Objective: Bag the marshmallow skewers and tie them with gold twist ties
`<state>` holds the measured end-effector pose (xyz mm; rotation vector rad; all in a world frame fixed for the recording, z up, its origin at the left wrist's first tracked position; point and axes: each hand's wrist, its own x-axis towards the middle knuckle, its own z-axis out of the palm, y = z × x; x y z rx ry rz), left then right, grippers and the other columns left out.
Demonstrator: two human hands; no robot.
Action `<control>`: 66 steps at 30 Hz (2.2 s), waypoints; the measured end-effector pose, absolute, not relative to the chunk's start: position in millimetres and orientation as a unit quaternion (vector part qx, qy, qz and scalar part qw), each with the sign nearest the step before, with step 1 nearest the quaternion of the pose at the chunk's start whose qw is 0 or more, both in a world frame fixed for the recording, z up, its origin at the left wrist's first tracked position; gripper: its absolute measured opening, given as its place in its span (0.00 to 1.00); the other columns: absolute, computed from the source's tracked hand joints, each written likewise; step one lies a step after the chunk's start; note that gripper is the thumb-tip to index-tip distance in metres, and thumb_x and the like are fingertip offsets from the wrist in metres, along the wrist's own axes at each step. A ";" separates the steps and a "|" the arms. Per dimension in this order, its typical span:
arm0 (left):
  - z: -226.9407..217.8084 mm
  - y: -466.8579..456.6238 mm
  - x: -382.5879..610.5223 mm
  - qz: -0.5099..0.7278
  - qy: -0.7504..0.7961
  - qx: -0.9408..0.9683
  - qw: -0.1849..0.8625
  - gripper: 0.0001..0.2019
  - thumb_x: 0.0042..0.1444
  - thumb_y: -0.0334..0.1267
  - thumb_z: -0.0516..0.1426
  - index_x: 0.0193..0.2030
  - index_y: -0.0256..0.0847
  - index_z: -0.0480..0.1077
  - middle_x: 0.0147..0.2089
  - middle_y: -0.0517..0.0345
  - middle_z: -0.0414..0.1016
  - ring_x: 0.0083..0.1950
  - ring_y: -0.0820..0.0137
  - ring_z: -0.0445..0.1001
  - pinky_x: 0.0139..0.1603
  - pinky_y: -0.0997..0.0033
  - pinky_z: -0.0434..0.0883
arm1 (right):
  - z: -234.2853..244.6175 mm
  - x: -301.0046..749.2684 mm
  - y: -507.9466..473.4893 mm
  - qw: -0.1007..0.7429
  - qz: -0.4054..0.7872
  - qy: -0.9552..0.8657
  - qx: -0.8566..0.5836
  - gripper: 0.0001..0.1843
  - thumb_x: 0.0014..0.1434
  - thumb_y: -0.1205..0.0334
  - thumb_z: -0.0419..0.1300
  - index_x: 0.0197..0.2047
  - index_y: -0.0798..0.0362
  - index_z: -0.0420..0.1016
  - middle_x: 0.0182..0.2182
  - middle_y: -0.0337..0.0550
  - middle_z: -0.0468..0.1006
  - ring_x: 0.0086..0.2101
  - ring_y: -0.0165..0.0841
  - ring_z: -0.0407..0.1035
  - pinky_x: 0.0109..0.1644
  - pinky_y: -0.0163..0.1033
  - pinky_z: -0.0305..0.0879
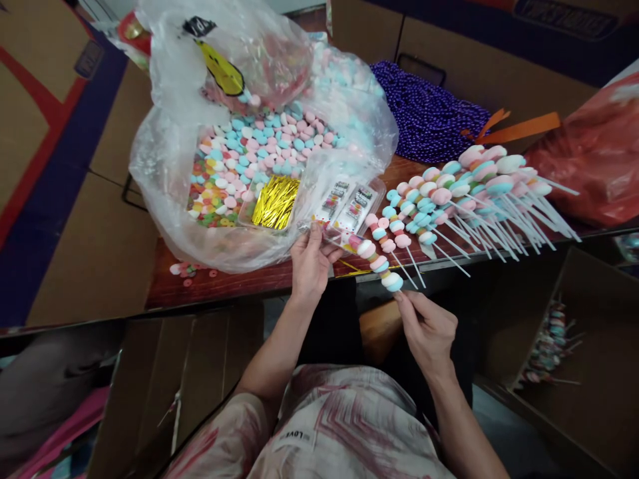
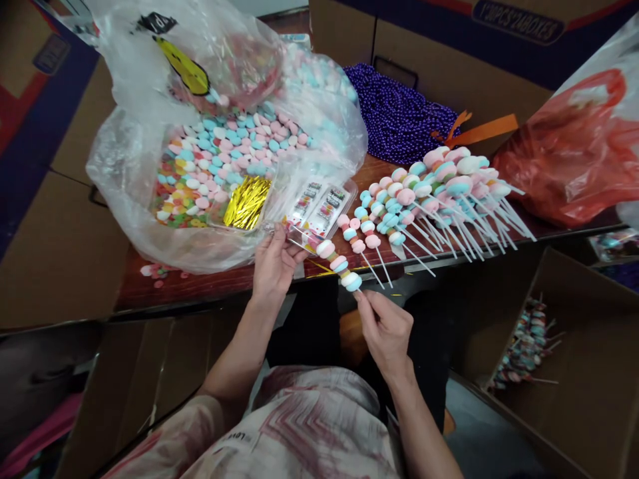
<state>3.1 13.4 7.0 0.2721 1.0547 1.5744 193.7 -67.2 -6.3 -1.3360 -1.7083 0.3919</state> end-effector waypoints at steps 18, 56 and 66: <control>0.7 17.0 10.0 0.728 0.483 0.179 0.452 0.19 0.53 0.53 0.66 0.36 0.42 0.66 0.32 0.63 0.77 0.31 0.71 0.83 0.23 0.81 0.65 | -5.2 190.0 -70.1 0.412 0.215 -0.688 -0.558 0.18 0.65 0.60 0.59 0.23 0.53 0.72 0.17 0.34 0.64 0.19 0.24 0.55 0.25 0.33 0.55; 3.3 2.2 18.1 0.615 0.435 0.250 0.608 0.24 0.44 0.51 0.71 0.43 0.43 0.70 0.39 0.54 0.83 0.41 0.64 0.83 0.37 0.71 0.76 | -22.2 172.7 -62.2 0.387 0.426 -0.611 -0.543 0.13 0.68 0.55 0.54 0.42 0.51 0.77 0.23 0.34 0.66 0.23 0.26 0.58 0.28 0.33 0.57; 3.2 1.3 18.0 0.568 0.407 0.229 0.678 0.25 0.44 0.52 0.71 0.42 0.39 0.71 0.40 0.51 0.84 0.46 0.58 0.84 0.46 0.63 0.79 | -15.7 163.0 -56.6 0.423 0.565 -0.472 -0.529 0.18 0.67 0.48 0.56 0.33 0.53 0.72 0.18 0.29 0.55 0.20 0.24 0.48 0.23 0.32 0.45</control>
